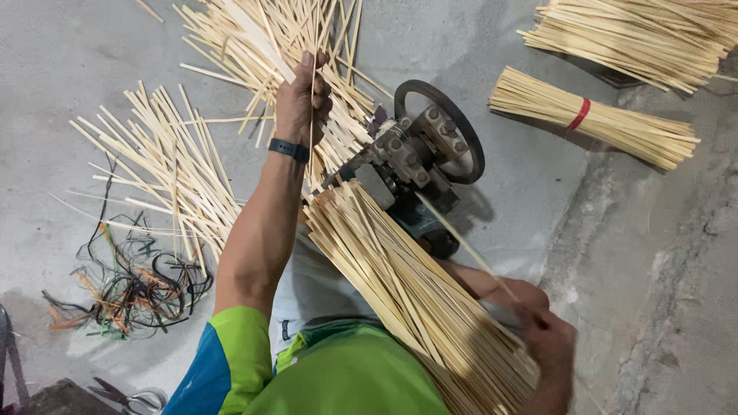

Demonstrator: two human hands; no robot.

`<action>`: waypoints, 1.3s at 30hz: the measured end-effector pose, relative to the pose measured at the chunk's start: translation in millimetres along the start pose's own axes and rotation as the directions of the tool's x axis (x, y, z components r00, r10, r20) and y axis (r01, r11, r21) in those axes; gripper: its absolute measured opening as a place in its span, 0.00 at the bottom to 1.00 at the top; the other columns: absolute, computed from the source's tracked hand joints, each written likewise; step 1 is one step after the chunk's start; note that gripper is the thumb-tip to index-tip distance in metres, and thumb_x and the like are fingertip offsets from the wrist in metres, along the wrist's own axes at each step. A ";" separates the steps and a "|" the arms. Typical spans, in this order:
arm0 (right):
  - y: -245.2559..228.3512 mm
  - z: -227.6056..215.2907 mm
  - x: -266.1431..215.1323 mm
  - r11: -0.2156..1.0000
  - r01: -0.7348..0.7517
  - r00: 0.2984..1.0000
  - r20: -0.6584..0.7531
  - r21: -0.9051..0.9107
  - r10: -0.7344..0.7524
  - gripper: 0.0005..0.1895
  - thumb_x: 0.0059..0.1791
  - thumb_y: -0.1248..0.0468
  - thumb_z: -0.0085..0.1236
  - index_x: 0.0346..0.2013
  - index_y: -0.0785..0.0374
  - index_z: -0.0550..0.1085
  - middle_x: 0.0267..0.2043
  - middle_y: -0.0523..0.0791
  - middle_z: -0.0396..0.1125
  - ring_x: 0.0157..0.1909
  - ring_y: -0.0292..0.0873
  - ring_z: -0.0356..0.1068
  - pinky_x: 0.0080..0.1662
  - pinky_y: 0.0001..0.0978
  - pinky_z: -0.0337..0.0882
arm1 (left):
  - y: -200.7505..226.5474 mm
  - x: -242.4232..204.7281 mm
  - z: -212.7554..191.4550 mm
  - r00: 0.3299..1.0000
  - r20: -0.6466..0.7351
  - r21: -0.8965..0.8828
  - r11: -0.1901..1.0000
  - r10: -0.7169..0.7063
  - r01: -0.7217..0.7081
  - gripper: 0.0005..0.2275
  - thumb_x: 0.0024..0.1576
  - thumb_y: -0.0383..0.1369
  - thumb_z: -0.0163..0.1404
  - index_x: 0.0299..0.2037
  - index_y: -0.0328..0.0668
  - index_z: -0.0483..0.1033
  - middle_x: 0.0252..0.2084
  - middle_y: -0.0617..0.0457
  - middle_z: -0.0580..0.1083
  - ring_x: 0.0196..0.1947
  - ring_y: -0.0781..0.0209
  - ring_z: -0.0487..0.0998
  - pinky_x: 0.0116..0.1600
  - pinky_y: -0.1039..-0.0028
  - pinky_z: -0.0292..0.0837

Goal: The person thins bamboo strips by pulling them through a machine one by one, while holding the remaining bundle of strips.

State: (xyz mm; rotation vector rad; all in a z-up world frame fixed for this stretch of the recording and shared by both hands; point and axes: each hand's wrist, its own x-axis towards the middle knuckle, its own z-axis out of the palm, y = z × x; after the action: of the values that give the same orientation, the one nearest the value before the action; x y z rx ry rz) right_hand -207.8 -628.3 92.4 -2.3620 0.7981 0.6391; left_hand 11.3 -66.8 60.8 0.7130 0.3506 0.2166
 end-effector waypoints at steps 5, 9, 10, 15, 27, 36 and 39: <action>26.9 -8.7 3.6 0.909 0.349 0.877 -0.264 -0.227 -0.402 0.14 0.51 0.57 0.68 0.46 0.62 0.83 0.30 0.50 0.75 0.29 0.45 0.71 0.40 0.36 0.73 | -3.4 0.7 2.1 0.997 -0.074 0.045 0.999 0.018 -0.015 0.18 0.63 0.45 0.57 0.48 0.35 0.77 0.22 0.60 0.68 0.17 0.73 0.64 0.22 0.81 0.57; -24.0 7.4 -8.0 0.962 0.262 0.940 -0.204 -0.078 -0.273 0.13 0.48 0.57 0.69 0.44 0.59 0.83 0.36 0.47 0.78 0.36 0.42 0.76 0.41 0.36 0.73 | 3.5 -9.8 7.5 0.985 -0.171 0.306 0.950 -0.002 0.055 0.21 0.59 0.50 0.55 0.44 0.38 0.80 0.16 0.65 0.60 0.12 0.76 0.59 0.16 0.83 0.51; -38.0 12.3 -11.5 0.904 0.406 0.873 -0.233 -0.136 -0.428 0.12 0.48 0.57 0.68 0.43 0.58 0.83 0.40 0.46 0.78 0.38 0.42 0.76 0.42 0.35 0.74 | 4.3 -9.6 8.5 0.986 -0.164 0.308 0.950 -0.006 0.057 0.21 0.59 0.50 0.55 0.44 0.38 0.80 0.16 0.65 0.60 0.12 0.76 0.59 0.16 0.83 0.51; -96.7 28.5 -12.7 0.864 0.431 0.852 -0.200 -0.259 -0.485 0.12 0.51 0.51 0.63 0.43 0.52 0.83 0.38 0.44 0.78 0.37 0.44 0.78 0.43 0.38 0.76 | -15.7 -9.3 -1.1 0.984 -0.169 0.612 0.788 0.055 0.061 0.18 0.59 0.42 0.63 0.44 0.31 0.80 0.23 0.59 0.70 0.19 0.70 0.67 0.22 0.78 0.62; -128.4 33.5 -24.3 0.884 0.324 0.908 -0.153 -0.338 -0.391 0.16 0.51 0.44 0.56 0.45 0.44 0.83 0.43 0.42 0.78 0.42 0.46 0.78 0.43 0.40 0.75 | -79.4 14.1 12.4 0.993 -0.088 0.623 0.783 0.083 -0.010 0.14 0.56 0.39 0.60 0.42 0.35 0.81 0.32 0.48 0.83 0.34 0.63 0.83 0.42 0.71 0.78; -94.7 52.9 -2.0 0.867 0.457 0.870 -0.104 -0.200 -0.483 0.15 0.52 0.53 0.60 0.45 0.58 0.83 0.38 0.49 0.77 0.36 0.45 0.77 0.42 0.39 0.75 | -24.8 27.0 29.3 0.999 0.011 0.588 0.808 -0.036 0.022 0.17 0.64 0.43 0.55 0.35 0.33 0.81 0.27 0.54 0.80 0.11 0.73 0.59 0.16 0.79 0.54; -115.2 51.0 -3.9 0.729 0.666 0.718 -0.127 -0.160 -0.684 0.14 0.51 0.56 0.60 0.44 0.62 0.82 0.37 0.50 0.76 0.35 0.41 0.77 0.37 0.37 0.76 | 17.2 20.2 40.9 0.996 0.084 0.598 0.799 0.025 -0.071 0.13 0.62 0.44 0.53 0.39 0.43 0.83 0.25 0.55 0.80 0.11 0.75 0.60 0.16 0.80 0.54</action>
State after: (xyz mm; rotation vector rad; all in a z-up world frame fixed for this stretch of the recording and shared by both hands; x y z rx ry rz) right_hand -147.7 -517.6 98.0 -2.5794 -0.0894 0.1493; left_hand 44.4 -72.4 96.2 1.3625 0.3335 0.1234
